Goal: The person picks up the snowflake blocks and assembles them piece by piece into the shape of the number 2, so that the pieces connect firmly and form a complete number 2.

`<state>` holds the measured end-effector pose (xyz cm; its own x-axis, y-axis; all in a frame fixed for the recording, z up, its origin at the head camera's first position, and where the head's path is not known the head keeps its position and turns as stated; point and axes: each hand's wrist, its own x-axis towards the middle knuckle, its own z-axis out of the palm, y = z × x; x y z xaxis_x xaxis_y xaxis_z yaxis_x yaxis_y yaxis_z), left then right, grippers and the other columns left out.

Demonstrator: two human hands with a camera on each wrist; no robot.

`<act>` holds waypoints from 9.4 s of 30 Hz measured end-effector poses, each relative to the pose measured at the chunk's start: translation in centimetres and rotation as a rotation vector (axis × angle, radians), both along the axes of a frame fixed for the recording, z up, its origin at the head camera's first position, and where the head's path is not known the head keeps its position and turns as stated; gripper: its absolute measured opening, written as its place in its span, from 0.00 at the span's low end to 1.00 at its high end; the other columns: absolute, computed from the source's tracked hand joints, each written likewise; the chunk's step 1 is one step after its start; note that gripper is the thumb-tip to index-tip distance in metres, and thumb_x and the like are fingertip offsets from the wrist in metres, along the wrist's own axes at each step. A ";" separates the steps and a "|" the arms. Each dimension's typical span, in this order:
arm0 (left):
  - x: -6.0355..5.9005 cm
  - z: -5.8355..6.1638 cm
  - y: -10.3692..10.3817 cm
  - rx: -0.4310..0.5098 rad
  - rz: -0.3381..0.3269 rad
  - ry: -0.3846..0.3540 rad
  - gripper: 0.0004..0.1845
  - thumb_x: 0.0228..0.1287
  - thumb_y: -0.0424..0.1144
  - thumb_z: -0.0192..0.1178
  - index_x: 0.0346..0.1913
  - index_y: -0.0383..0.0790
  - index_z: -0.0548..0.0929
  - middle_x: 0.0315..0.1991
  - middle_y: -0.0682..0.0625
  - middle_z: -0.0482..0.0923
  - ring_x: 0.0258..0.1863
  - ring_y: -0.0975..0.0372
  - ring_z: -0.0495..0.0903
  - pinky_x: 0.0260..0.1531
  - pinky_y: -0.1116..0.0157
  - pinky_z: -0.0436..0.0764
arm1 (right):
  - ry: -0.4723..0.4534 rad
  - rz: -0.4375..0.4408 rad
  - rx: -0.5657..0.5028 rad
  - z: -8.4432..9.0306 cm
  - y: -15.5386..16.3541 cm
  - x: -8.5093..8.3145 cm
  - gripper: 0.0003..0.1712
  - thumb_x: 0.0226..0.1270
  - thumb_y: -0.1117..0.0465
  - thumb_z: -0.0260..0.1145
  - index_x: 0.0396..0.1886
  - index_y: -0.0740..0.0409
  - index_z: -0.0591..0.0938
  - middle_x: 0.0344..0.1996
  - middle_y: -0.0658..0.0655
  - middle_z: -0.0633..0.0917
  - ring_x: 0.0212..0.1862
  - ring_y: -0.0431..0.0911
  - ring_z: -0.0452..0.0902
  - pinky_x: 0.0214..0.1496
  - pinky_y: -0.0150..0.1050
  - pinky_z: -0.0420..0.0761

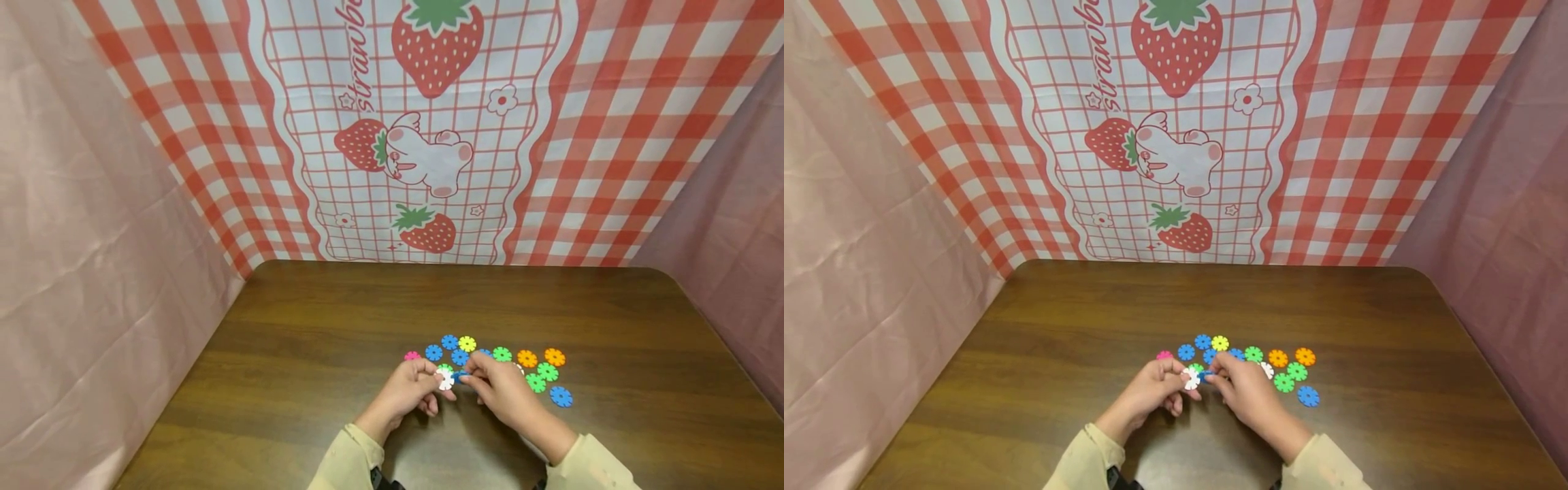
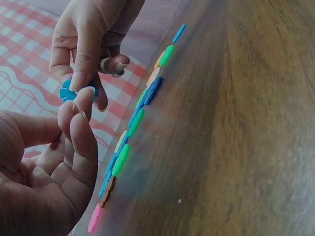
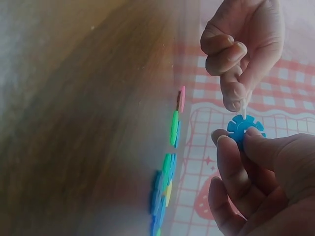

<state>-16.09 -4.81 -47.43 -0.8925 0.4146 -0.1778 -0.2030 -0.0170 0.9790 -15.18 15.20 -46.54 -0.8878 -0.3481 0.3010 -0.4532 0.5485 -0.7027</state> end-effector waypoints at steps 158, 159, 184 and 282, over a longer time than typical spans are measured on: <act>0.4 0.2 -1.5 -0.505 0.059 0.492 0.11 0.54 0.37 0.73 0.41 0.43 0.86 0.27 0.57 0.82 0.18 0.73 0.77 0.29 0.72 0.77 | -0.101 -0.019 0.073 -0.8 -1.0 -3.4 0.05 0.69 0.60 0.64 0.34 0.53 0.86 0.24 0.48 0.83 0.14 0.35 0.70 0.21 0.32 0.74; 0.4 0.2 -1.6 -0.506 0.060 0.497 0.11 0.54 0.37 0.73 0.41 0.42 0.86 0.27 0.57 0.82 0.19 0.73 0.77 0.30 0.71 0.77 | -0.103 -0.014 0.073 -0.9 -1.0 -3.7 0.05 0.69 0.61 0.65 0.34 0.53 0.86 0.25 0.48 0.84 0.15 0.35 0.70 0.21 0.32 0.74; 1.1 0.7 -2.8 -0.616 0.066 0.491 0.10 0.51 0.35 0.72 0.37 0.41 0.84 0.35 0.53 0.83 0.33 0.68 0.78 0.36 0.69 0.77 | 0.072 0.159 0.395 -1.0 -4.8 -6.8 0.12 0.52 0.60 0.78 0.37 0.52 0.86 0.29 0.47 0.77 0.31 0.40 0.72 0.33 0.37 0.75; 1.0 -0.5 -2.6 -0.506 0.130 0.431 0.10 0.56 0.41 0.72 0.38 0.42 0.85 0.26 0.57 0.78 0.23 0.71 0.72 0.26 0.70 0.74 | 0.102 0.172 0.380 -0.9 -4.9 -7.2 0.14 0.59 0.59 0.73 0.46 0.49 0.87 0.41 0.52 0.82 0.44 0.50 0.80 0.43 0.48 0.80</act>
<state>-15.12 -7.43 -47.95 -0.9640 0.2588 0.0615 0.1805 0.4665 0.8659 -22.39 10.27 -47.41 -0.7794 -0.5920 0.2054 -0.6175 0.6700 -0.4121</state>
